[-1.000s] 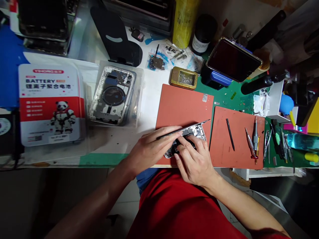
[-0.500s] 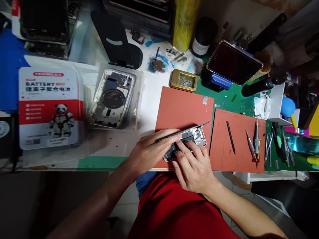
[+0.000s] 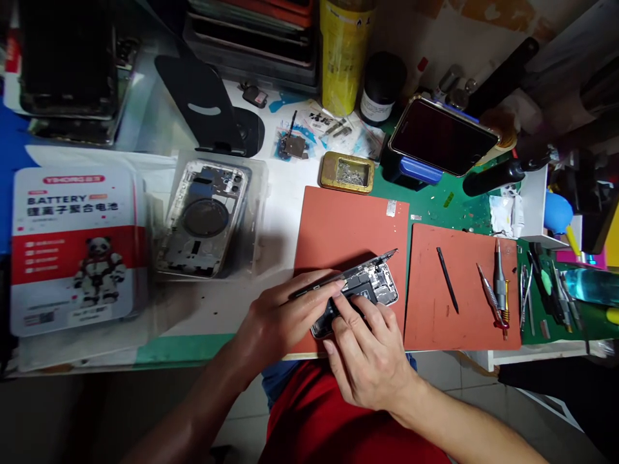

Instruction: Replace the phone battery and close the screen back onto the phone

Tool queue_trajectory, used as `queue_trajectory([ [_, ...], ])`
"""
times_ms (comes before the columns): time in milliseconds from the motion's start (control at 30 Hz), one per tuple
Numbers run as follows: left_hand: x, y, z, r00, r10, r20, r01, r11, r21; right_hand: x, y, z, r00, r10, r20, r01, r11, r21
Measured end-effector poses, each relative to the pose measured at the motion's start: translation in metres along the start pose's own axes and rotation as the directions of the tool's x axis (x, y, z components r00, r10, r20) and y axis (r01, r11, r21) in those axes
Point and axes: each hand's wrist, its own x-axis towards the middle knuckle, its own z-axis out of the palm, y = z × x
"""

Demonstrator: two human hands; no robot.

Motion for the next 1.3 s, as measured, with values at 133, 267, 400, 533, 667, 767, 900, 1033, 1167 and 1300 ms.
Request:
queue_trajectory([
  [133, -0.001, -0.003, -0.001, 1.0, 0.024, 0.016, -0.024, 0.999, 0.023, 0.002, -0.003, 0.001, 1.0, 0.015, 0.004, -0.015, 1.0, 0.023],
  [267, -0.004, -0.004, -0.002, 0.999, -0.021, 0.03, 0.021, 0.999, 0.027, 0.001, -0.005, 0.0, 0.999, 0.038, -0.018, -0.037, 0.999, 0.027],
  [400, -0.006, -0.004, -0.002, 1.0, -0.007, 0.028, 0.005, 0.998, 0.07, 0.0, -0.007, 0.002, 0.999, 0.052, -0.015, -0.052, 0.999, 0.006],
  [533, -0.002, -0.003, -0.002, 1.0, 0.005, -0.018, -0.004, 0.997, 0.075, -0.001, -0.008, 0.005, 0.999, 0.053, -0.014, -0.053, 0.999, 0.004],
  [667, 0.0, -0.003, -0.002, 1.0, -0.008, -0.029, 0.01, 0.999, 0.048, 0.0, -0.009, 0.006, 0.998, 0.056, -0.029, -0.055, 0.998, 0.019],
  [767, 0.0, -0.002, -0.003, 1.0, -0.012, -0.029, 0.013, 0.999, 0.046, 0.0, -0.01, 0.005, 0.998, 0.062, -0.028, -0.062, 0.998, 0.017],
  [900, 0.001, -0.001, -0.004, 0.999, -0.016, -0.028, 0.016, 1.0, 0.009, -0.001, -0.012, 0.005, 0.998, 0.064, -0.021, -0.064, 0.998, 0.006],
  [1033, 0.002, -0.001, -0.004, 1.0, 0.004, -0.026, -0.004, 1.0, -0.028, -0.001, -0.013, 0.006, 0.997, 0.07, -0.03, -0.07, 0.997, -0.013],
  [1167, 0.002, 0.0, -0.004, 1.0, 0.0, -0.026, -0.001, 0.999, -0.036, 0.0, -0.014, 0.007, 0.997, 0.076, -0.033, -0.077, 0.997, -0.024],
  [1300, 0.004, 0.002, -0.005, 1.0, -0.013, -0.024, 0.012, 0.999, -0.038, 0.001, -0.016, 0.007, 0.997, 0.071, -0.041, -0.073, 0.997, -0.039],
])
